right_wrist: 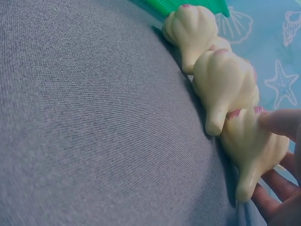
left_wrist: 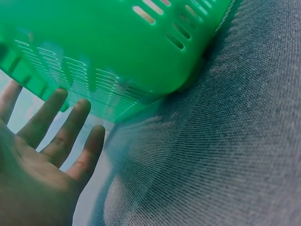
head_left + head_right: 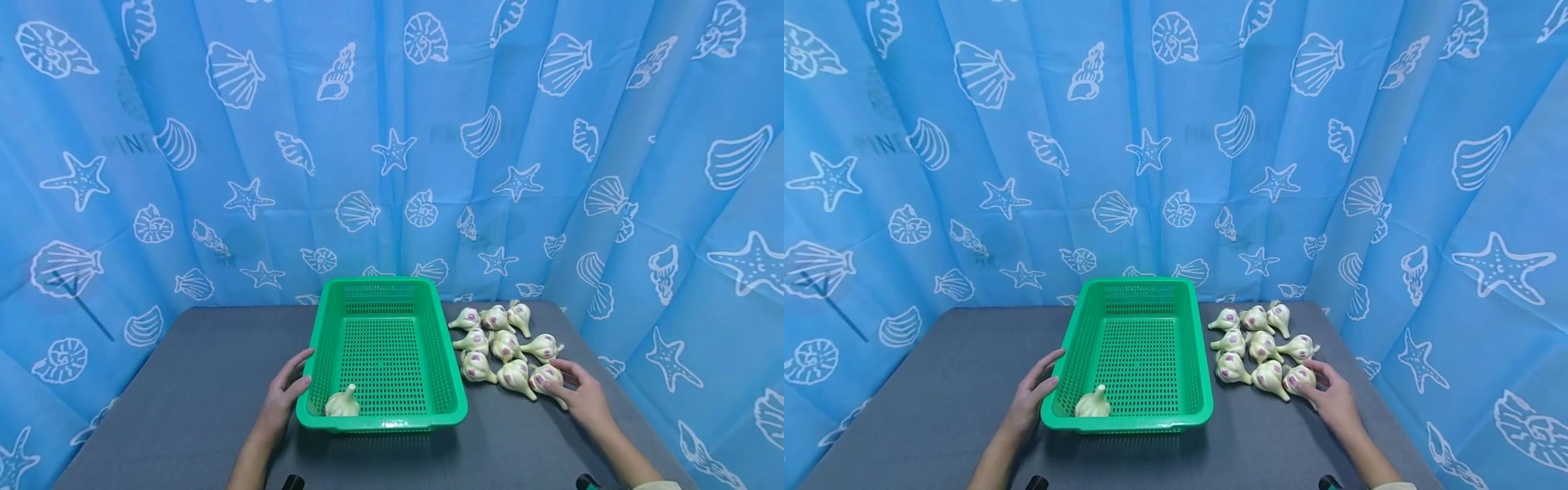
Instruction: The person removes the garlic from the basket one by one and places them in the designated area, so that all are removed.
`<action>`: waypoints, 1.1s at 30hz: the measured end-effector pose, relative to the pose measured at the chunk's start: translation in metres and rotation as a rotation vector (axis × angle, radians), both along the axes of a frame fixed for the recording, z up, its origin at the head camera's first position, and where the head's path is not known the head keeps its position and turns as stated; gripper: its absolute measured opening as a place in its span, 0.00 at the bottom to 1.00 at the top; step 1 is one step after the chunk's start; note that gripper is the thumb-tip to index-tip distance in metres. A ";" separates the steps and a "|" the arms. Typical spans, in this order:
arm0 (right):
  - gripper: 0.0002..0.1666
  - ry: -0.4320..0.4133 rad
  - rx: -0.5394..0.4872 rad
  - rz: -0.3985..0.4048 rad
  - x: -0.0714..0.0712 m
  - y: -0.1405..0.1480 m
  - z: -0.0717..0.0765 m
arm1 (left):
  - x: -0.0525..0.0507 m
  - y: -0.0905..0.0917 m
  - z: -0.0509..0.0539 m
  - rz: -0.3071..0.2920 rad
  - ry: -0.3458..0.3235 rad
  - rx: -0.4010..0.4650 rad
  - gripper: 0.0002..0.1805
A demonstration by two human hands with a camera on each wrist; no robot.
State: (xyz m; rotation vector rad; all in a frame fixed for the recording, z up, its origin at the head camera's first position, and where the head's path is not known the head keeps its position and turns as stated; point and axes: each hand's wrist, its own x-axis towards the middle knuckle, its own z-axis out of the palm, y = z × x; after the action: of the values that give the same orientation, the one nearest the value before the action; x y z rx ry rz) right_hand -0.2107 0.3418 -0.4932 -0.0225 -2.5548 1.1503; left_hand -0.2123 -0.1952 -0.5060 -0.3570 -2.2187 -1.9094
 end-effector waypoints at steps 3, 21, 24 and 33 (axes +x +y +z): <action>0.29 0.013 0.050 -0.010 0.000 0.000 0.000 | 0.000 0.000 0.001 0.003 0.006 -0.002 0.25; 0.26 -0.014 0.091 -0.126 0.000 -0.003 0.008 | 0.002 0.000 0.002 -0.036 0.047 0.008 0.26; 0.23 0.008 0.063 -0.174 -0.002 -0.005 0.011 | 0.002 0.000 0.001 -0.048 0.051 0.015 0.26; 0.15 0.111 0.026 -0.202 -0.019 -0.013 0.029 | 0.001 0.000 0.000 -0.027 0.041 0.019 0.26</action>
State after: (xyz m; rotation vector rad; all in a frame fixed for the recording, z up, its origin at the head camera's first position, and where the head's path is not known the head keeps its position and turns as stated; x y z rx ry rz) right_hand -0.2296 0.3292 -0.4641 -0.2000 -2.4065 1.0126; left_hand -0.2109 -0.1949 -0.5061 -0.4215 -2.1798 -1.9177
